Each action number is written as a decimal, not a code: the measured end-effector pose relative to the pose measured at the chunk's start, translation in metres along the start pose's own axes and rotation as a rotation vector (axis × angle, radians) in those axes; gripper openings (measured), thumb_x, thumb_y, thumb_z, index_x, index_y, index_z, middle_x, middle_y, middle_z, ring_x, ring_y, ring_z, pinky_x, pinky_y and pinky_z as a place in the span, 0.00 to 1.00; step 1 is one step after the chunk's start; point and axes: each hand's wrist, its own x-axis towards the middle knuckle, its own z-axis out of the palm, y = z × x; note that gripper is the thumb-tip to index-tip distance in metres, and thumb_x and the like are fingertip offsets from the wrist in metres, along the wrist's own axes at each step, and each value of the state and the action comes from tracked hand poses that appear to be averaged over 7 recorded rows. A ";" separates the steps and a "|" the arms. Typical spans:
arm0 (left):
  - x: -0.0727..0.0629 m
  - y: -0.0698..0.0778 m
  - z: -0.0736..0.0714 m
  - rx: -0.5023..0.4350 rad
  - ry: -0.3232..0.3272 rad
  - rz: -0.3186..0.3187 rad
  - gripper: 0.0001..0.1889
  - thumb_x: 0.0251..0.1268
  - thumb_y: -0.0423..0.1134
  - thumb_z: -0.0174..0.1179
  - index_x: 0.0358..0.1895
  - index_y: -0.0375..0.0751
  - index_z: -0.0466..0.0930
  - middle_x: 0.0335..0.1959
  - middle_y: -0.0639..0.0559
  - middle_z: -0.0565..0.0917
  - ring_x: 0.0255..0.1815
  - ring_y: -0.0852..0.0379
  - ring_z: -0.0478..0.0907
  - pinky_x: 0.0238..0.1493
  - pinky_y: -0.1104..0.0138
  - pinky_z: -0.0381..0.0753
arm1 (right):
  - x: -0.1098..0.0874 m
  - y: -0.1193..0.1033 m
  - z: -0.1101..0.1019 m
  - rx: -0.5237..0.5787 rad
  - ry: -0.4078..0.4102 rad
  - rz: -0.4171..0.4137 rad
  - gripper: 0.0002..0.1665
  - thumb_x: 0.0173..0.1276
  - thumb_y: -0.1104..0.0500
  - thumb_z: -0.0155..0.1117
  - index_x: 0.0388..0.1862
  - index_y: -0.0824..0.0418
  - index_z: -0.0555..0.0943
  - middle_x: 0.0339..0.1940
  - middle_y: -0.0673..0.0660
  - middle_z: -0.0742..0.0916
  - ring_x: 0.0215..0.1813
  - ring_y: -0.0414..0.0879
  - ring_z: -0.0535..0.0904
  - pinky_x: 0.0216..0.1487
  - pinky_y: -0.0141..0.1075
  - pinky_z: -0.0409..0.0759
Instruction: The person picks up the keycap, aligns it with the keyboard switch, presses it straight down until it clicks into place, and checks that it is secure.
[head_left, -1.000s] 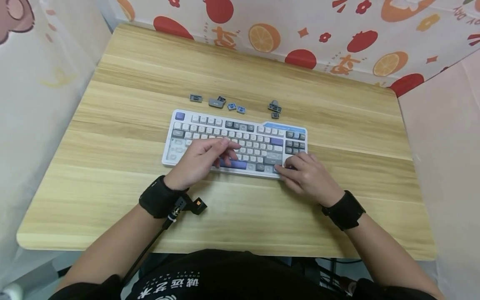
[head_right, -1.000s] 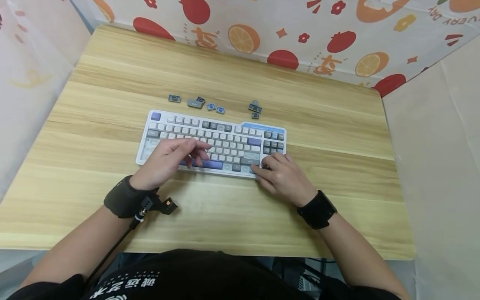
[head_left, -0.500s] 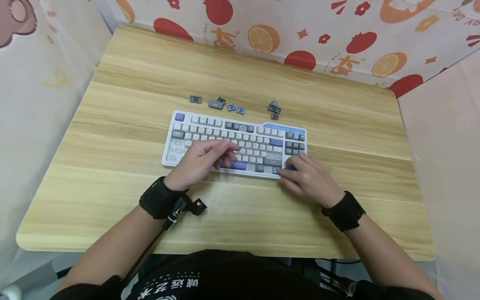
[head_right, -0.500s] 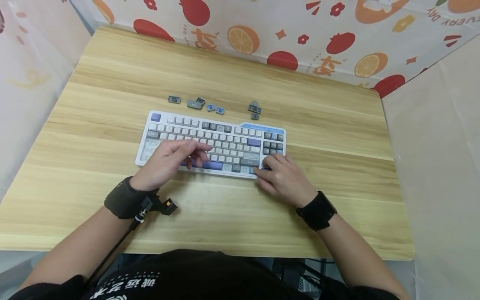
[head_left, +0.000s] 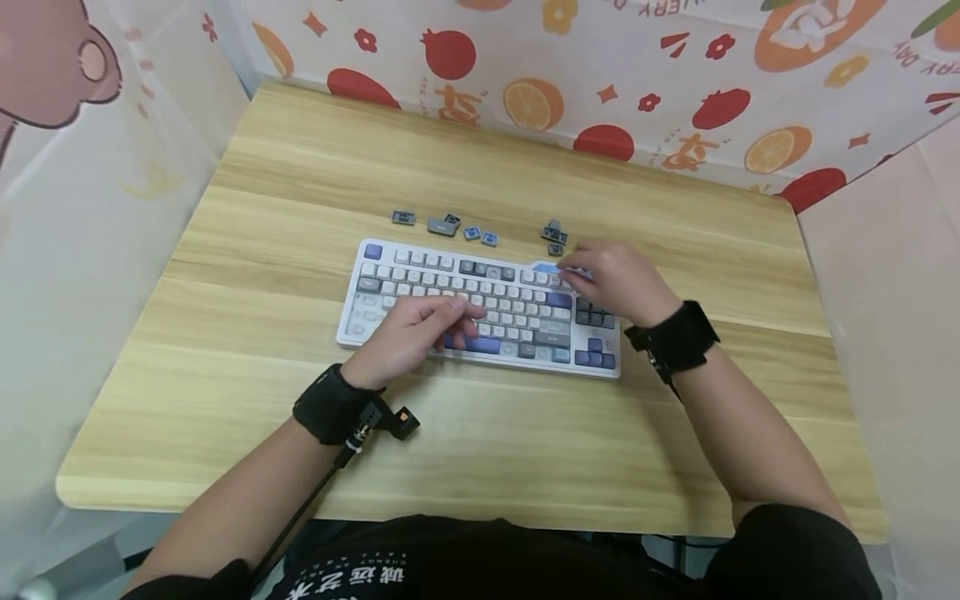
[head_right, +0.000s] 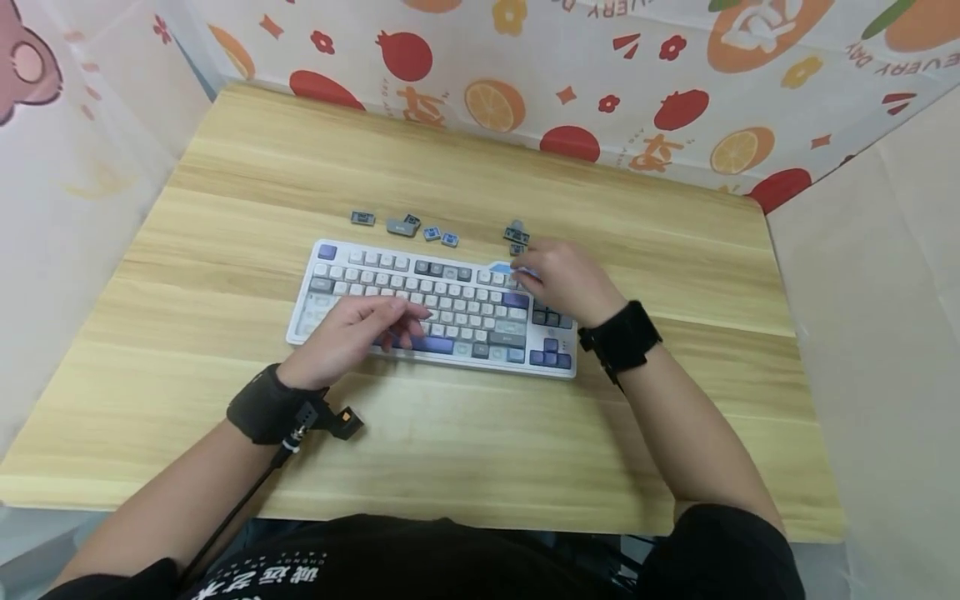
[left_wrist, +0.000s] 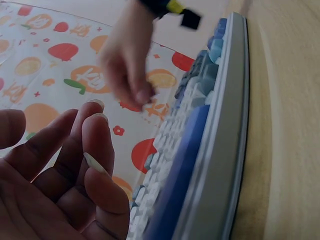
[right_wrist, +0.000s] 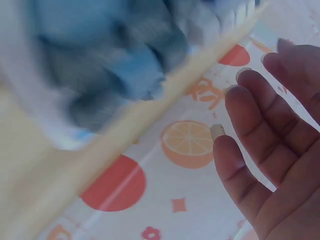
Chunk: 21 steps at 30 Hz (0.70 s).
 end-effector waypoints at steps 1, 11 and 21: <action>0.000 -0.001 0.000 0.009 -0.002 -0.003 0.21 0.80 0.45 0.45 0.52 0.34 0.83 0.37 0.45 0.87 0.34 0.50 0.81 0.32 0.67 0.76 | 0.009 0.002 -0.003 -0.007 -0.033 0.027 0.09 0.66 0.59 0.69 0.43 0.59 0.88 0.35 0.54 0.87 0.34 0.44 0.81 0.38 0.38 0.80; -0.002 -0.007 -0.002 0.066 -0.019 -0.040 0.15 0.76 0.43 0.52 0.48 0.39 0.85 0.36 0.48 0.87 0.34 0.51 0.80 0.30 0.67 0.75 | 0.090 -0.003 0.002 0.003 -0.368 0.103 0.15 0.68 0.62 0.64 0.52 0.57 0.86 0.51 0.57 0.85 0.52 0.50 0.80 0.59 0.44 0.77; -0.007 -0.006 -0.005 0.057 -0.035 -0.017 0.14 0.76 0.41 0.52 0.48 0.38 0.85 0.34 0.48 0.87 0.32 0.52 0.79 0.32 0.68 0.75 | 0.125 -0.025 0.017 0.010 -0.647 0.081 0.19 0.75 0.64 0.51 0.55 0.53 0.85 0.61 0.57 0.81 0.65 0.52 0.75 0.65 0.44 0.73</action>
